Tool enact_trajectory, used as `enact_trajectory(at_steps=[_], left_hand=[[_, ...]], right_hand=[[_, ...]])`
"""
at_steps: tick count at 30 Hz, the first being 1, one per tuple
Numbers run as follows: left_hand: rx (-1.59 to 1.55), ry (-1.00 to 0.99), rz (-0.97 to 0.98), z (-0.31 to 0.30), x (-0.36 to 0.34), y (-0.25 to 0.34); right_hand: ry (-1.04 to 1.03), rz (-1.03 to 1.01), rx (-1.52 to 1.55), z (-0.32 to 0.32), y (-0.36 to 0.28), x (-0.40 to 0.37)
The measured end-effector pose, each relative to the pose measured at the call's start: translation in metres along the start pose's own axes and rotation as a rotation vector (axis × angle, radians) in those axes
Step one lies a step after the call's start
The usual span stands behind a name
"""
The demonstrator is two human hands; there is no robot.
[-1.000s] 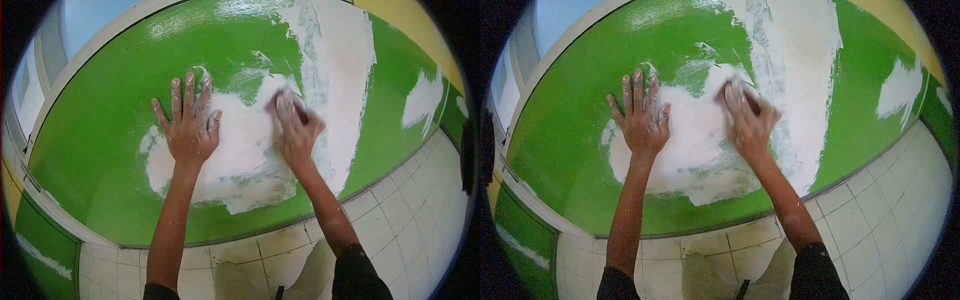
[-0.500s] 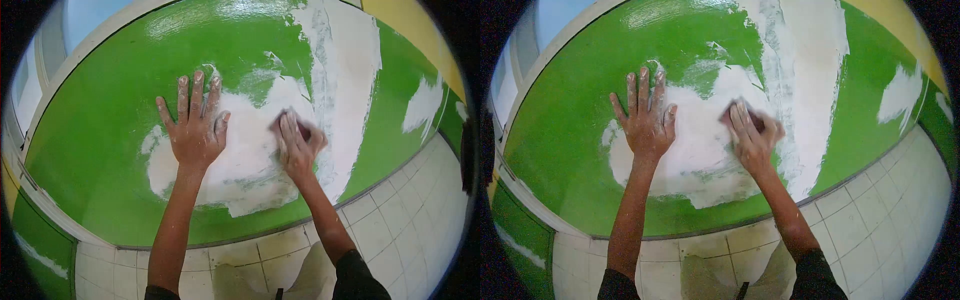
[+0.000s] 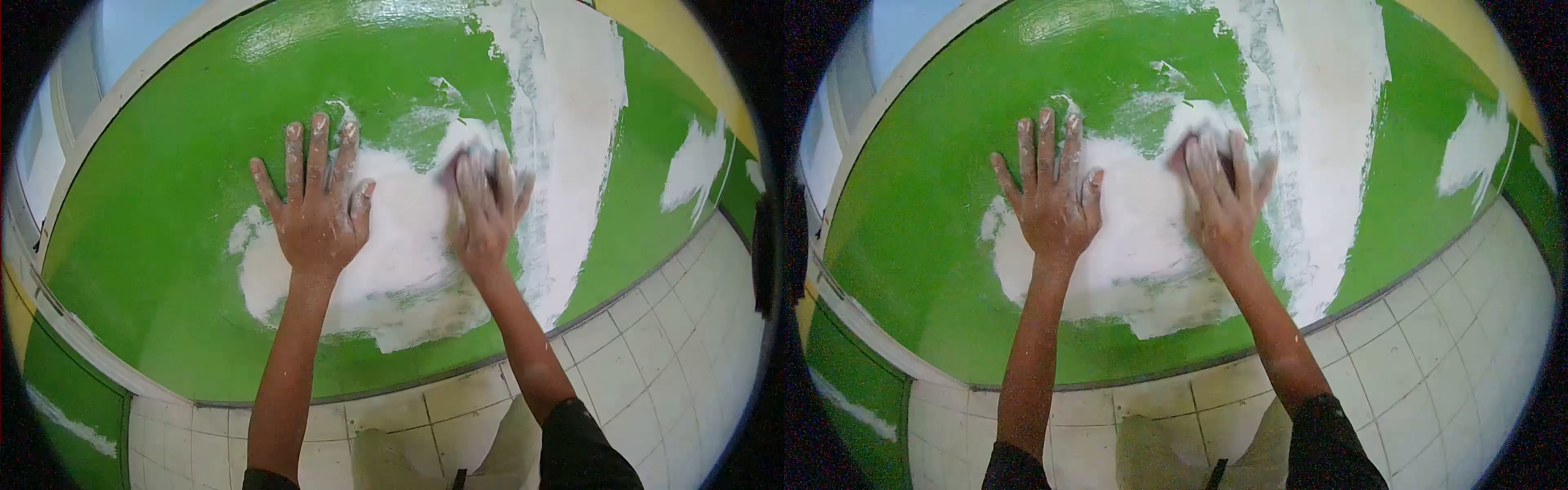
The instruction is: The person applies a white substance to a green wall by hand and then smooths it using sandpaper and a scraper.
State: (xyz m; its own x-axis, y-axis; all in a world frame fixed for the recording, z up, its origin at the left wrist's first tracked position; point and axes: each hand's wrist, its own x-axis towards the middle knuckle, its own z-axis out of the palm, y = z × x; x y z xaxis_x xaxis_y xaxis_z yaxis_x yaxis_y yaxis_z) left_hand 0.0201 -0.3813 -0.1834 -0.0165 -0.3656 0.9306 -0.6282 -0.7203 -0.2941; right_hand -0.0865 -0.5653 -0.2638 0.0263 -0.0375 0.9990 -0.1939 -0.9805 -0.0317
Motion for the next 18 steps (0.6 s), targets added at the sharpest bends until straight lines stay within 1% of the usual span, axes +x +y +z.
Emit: enact_trajectory(at_steps=[1, 4, 5, 6, 9, 10, 11, 12, 13, 15, 17, 18], left_hand=[[-0.001, 0.006, -0.003, 0.000, 0.000, -0.001], [-0.011, 0.014, 0.003, -0.001, 0.000, 0.001], [-0.011, 0.012, -0.001, -0.001, 0.000, 0.002], [-0.008, 0.009, -0.005, -0.001, 0.000, 0.001], [-0.013, 0.018, -0.027, 0.000, 0.000, 0.001], [-0.014, 0.020, -0.027, -0.001, 0.001, 0.001], [-0.017, 0.016, -0.027, -0.001, 0.001, 0.001], [-0.022, 0.011, -0.031, -0.001, 0.001, 0.002], [-0.026, 0.016, -0.038, -0.002, 0.000, 0.002], [-0.006, -0.005, -0.006, -0.001, 0.000, 0.001], [-0.013, 0.006, -0.009, 0.000, 0.001, 0.002], [-0.017, 0.019, -0.023, 0.000, 0.000, 0.002]], right_hand=[[-0.059, -0.006, -0.024, -0.001, 0.003, -0.020], [-0.046, -0.044, -0.011, -0.002, 0.008, -0.029], [-0.050, -0.031, -0.013, -0.003, 0.003, -0.019], [0.032, -0.043, 0.017, 0.002, 0.001, 0.002], [0.044, 0.012, 0.082, 0.006, -0.006, 0.022], [-0.014, 0.022, 0.067, -0.001, -0.009, 0.010], [-0.012, 0.018, 0.063, -0.002, -0.006, -0.013], [-0.045, -0.020, 0.051, 0.000, 0.000, -0.042], [-0.077, -0.059, 0.039, 0.001, 0.005, -0.056], [-0.038, -0.084, 0.008, 0.003, 0.002, -0.028], [-0.007, -0.024, 0.017, 0.000, -0.007, 0.022], [0.032, -0.034, 0.036, 0.004, -0.006, 0.032]])
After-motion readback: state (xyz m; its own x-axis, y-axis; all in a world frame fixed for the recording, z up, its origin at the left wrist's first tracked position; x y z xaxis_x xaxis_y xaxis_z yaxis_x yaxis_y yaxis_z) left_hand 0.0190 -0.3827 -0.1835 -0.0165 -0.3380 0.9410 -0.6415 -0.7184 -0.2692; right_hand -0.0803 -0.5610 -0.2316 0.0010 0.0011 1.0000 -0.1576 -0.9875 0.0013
